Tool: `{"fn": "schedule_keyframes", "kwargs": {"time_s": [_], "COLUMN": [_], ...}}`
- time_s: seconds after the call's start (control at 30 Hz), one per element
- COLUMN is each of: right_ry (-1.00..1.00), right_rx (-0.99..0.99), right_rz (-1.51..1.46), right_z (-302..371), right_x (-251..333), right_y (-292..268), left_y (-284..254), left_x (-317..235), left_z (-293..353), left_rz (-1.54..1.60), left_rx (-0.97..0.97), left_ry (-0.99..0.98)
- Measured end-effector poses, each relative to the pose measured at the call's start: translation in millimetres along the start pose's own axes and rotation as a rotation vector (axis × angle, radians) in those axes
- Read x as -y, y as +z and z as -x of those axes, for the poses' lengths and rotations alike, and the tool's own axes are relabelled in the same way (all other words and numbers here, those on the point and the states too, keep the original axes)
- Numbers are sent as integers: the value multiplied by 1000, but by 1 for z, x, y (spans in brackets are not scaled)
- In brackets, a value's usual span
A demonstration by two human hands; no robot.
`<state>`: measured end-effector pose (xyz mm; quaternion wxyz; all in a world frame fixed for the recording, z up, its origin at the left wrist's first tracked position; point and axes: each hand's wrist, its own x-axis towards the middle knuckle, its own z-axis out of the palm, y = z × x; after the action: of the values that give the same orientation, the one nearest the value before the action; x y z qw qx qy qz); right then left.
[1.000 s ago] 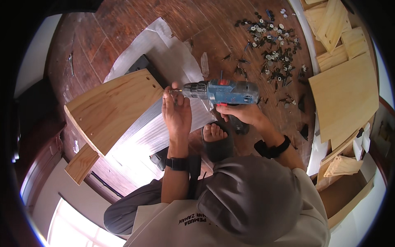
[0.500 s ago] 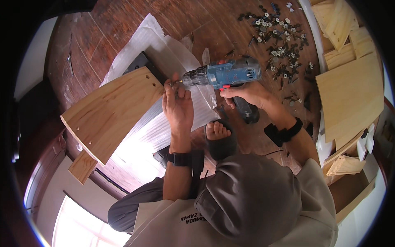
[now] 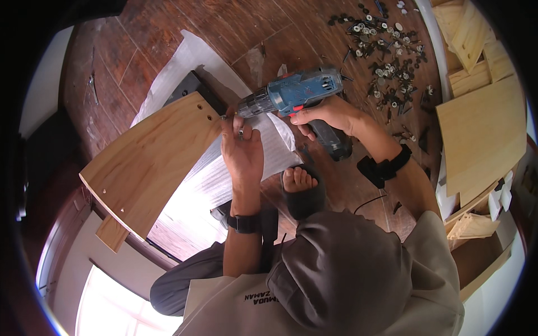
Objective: Assemble a wooden drawer by drilling screws to connect the panels.
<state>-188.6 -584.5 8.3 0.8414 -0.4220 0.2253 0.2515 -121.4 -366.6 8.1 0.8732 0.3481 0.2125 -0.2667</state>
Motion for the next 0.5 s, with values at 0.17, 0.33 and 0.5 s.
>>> {"fn": "schedule_keyframes", "kwargs": {"time_s": [0.17, 0.33, 0.5], "right_ry": [5, 35, 49], "right_rx": [12, 58, 113], "right_rz": [-52, -52, -42], "right_z": [-13, -27, -38], "right_x": [9, 4, -2], "right_y": [3, -5, -7], "left_y": [-21, 13, -3], "left_x": [-25, -60, -62], "left_z": [29, 9, -15], "left_rz": [-601, -1983, -1977], "left_rx": [-238, -300, 80], "left_ry": [-104, -77, 733]}}
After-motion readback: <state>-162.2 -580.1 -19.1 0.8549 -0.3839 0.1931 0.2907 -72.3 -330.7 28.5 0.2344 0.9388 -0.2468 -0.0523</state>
